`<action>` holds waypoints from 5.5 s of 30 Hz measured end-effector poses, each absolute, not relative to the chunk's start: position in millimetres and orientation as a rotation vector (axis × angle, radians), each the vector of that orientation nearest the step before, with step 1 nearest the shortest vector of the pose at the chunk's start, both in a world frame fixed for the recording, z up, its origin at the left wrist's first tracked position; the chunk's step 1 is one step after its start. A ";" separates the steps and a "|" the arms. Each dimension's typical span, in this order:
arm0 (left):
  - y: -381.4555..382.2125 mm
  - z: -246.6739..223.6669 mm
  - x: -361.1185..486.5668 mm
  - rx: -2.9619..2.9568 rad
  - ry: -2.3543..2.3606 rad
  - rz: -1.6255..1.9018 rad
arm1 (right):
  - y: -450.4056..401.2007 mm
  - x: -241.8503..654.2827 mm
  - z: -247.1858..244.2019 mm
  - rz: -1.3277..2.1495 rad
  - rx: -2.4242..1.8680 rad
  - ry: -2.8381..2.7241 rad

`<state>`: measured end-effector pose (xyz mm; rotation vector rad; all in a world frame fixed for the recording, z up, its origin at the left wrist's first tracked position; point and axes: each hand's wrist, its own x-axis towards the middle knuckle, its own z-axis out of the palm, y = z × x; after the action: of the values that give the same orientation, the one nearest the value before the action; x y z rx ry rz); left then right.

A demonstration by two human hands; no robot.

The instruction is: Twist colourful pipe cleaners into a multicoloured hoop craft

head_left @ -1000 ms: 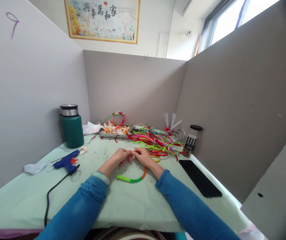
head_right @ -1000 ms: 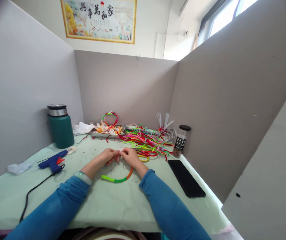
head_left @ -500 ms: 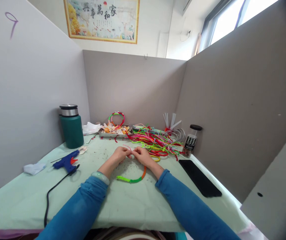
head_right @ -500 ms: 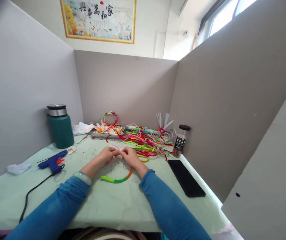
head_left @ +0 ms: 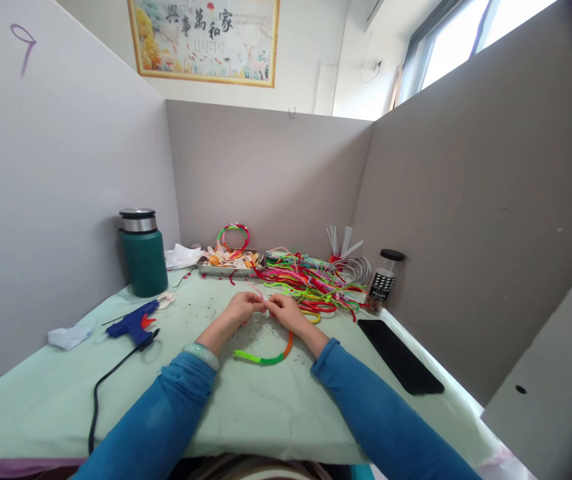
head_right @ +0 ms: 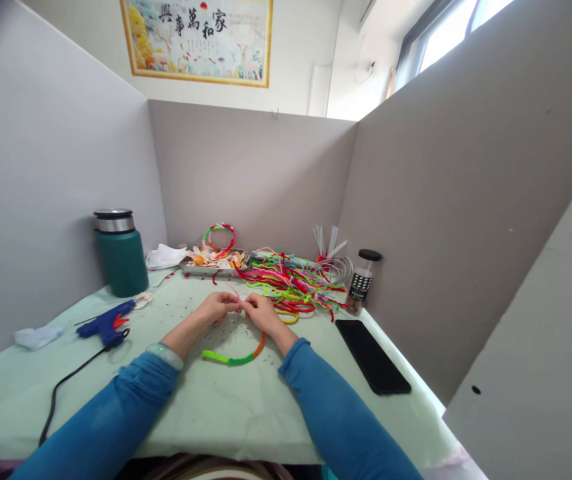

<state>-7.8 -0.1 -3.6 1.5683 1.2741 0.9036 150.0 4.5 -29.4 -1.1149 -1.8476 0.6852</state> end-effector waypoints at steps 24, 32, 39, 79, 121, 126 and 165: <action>-1.1 -1.0 -6.9 1.555 1.275 0.993 | 5.5 149.6 -30.6 0.691 -1.106 -1.828; -0.3 -0.7 -7.5 1.574 1.261 1.006 | 3.4 148.6 -28.6 0.706 -1.099 -1.823; -1.1 -1.9 -8.3 1.546 1.221 0.992 | 3.7 148.8 -27.8 0.720 -1.106 -1.817; 0.3 -4.7 -6.2 1.569 1.186 1.089 | 4.8 149.7 -29.2 0.705 -1.128 -1.837; -1.0 0.9 -10.2 1.961 1.455 0.991 | 4.5 149.3 -28.2 0.704 -1.121 -1.829; -2.3 1.1 -8.5 1.746 1.397 0.956 | 4.5 149.5 -28.4 0.708 -1.117 -1.829; 4.9 -6.3 -9.3 1.572 1.279 0.964 | -0.4 148.5 -24.8 0.724 -1.130 -1.828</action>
<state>-9.3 4.9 -6.3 1.5722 1.2788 0.9644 148.5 -0.4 -24.8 -1.1295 -1.8280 0.7243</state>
